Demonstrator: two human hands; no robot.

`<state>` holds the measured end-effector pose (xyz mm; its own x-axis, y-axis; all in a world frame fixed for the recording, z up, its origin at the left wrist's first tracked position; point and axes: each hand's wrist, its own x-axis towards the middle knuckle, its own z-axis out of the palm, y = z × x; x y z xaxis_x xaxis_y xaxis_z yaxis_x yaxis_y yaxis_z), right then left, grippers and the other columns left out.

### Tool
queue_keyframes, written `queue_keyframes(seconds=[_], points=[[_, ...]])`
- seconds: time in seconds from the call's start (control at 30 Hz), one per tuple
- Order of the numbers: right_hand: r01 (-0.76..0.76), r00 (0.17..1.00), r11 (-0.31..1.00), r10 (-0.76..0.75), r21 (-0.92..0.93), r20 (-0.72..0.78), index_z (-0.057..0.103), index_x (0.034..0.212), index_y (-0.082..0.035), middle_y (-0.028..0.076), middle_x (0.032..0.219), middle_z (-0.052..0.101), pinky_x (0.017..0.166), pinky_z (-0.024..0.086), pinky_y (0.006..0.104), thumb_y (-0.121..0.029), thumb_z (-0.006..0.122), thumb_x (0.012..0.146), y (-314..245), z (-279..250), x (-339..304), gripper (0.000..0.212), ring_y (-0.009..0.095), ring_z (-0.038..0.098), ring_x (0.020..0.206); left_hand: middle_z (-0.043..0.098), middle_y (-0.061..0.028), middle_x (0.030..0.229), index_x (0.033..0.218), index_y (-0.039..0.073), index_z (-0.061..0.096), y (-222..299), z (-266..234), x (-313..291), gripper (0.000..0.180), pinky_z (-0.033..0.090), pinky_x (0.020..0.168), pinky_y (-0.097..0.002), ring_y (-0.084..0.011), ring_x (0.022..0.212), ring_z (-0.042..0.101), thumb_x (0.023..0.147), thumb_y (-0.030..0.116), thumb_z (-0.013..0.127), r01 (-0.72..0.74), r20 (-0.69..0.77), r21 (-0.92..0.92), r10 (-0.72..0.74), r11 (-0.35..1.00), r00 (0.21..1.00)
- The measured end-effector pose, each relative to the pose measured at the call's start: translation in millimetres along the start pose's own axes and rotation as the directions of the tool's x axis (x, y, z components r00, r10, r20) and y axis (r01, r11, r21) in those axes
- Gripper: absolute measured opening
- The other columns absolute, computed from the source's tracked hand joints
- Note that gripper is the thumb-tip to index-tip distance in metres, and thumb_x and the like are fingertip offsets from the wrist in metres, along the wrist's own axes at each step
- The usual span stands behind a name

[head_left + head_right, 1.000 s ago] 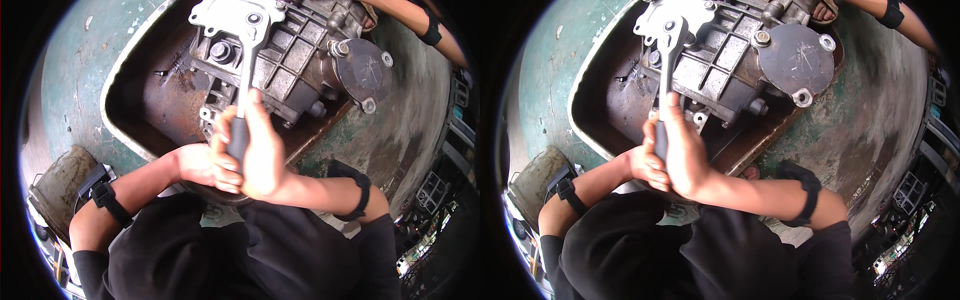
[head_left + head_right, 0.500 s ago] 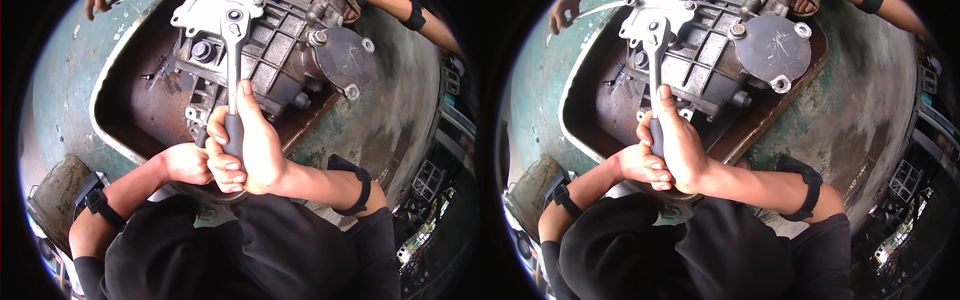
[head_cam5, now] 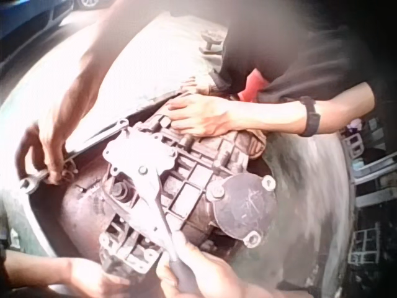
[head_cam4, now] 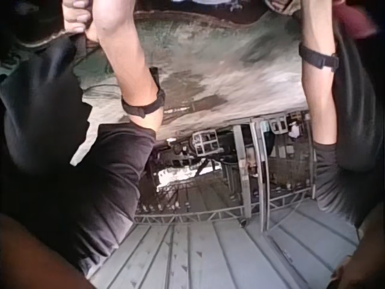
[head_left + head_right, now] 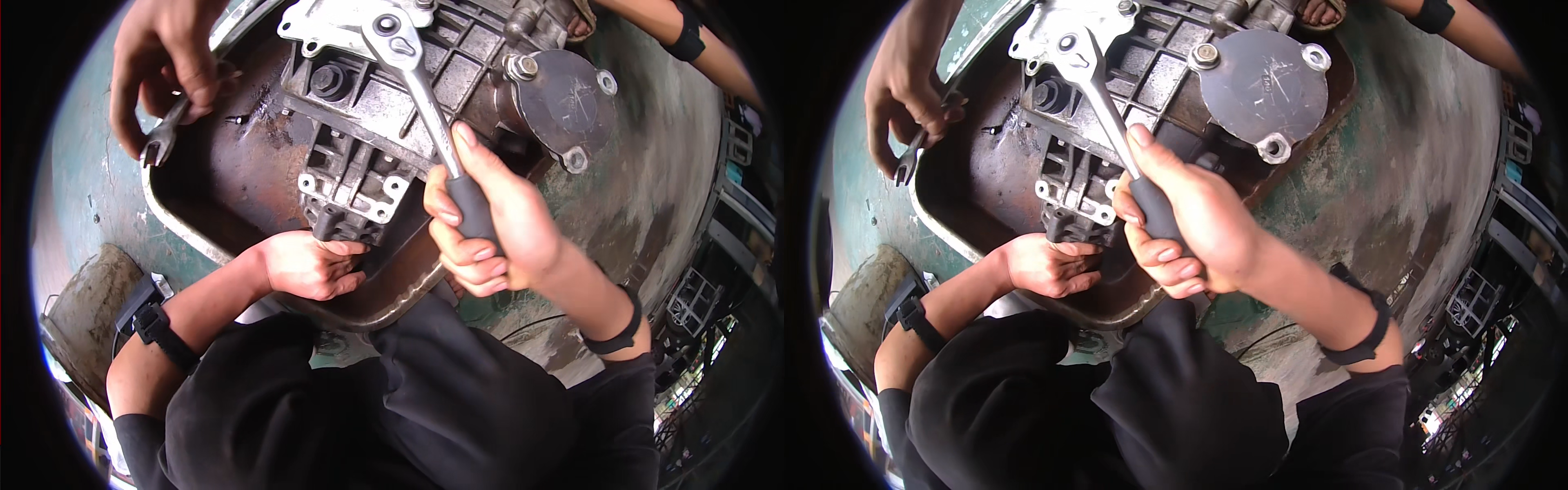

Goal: The person uses a ratchet and wrench to loosen and remove bolts from a transmission casing. They then lift off a cover plate to expose internal components. The work is performed on a metal tray with another person assisting by holding the unit.

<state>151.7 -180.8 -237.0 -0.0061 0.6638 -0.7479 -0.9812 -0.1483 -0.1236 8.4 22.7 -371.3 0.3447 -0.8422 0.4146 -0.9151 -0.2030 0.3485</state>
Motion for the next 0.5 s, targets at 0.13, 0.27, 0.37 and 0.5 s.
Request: queue_keyframes(seconds=[0.13,0.27,0.37,0.5], points=[[0.134,0.989,0.961,-0.146,0.244,0.035,0.038,0.067,-0.011,0.001,0.043,0.029,0.026,0.021,0.0261,-0.076,0.031,0.087,43,32,54,0.069,0.012,0.025,0.028,0.061,-0.0028,0.063,0.082,0.005,0.061,1,4,13,0.022,0.042,0.098,-0.0306,-0.0183,0.076,0.06,0.086,0.021,0.046,-0.294,-0.731,-0.357,-0.069,0.887,0.679],[0.291,0.952,0.883,-0.305,0.369,-0.021,0.032,0.064,-0.009,0.003,0.043,0.029,0.028,0.024,0.0253,-0.083,0.03,0.08,55,73,93,0.076,0.011,0.028,0.03,0.06,-0.0047,0.081,0.094,0.005,0.059,3,-4,4,0.019,0.042,0.099,-0.032,-0.0189,0.088,0.058,0.085,0.018,0.048,0.116,-0.047,-0.161,-0.125,0.98,0.991],[0.359,0.925,0.886,-0.379,0.294,0.014,0.034,0.065,-0.009,0.003,0.043,0.029,0.027,0.024,0.0263,-0.083,0.033,0.079,54,65,89,0.076,0.012,0.028,0.029,0.059,-0.0062,0.094,0.104,0.005,0.057,2,-1,-6,0.023,0.042,0.1,-0.0331,-0.0194,0.097,0.057,0.085,0.016,0.05,0.145,0.048,-0.136,-0.139,0.98,0.989],[0.135,0.99,0.982,-0.138,0.132,0.013,0.036,0.064,-0.008,0.002,0.043,0.028,0.026,0.023,0.0268,-0.082,0.034,0.08,47,29,54,0.075,0.011,0.026,0.028,0.059,-0.0081,0.112,0.116,0.004,0.055,4,4,-7,0.033,0.041,0.1,-0.0345,-0.02,0.109,0.055,0.085,0.013,0.052,0.498,0.34,-0.821,-0.459,0.28,0.82]])
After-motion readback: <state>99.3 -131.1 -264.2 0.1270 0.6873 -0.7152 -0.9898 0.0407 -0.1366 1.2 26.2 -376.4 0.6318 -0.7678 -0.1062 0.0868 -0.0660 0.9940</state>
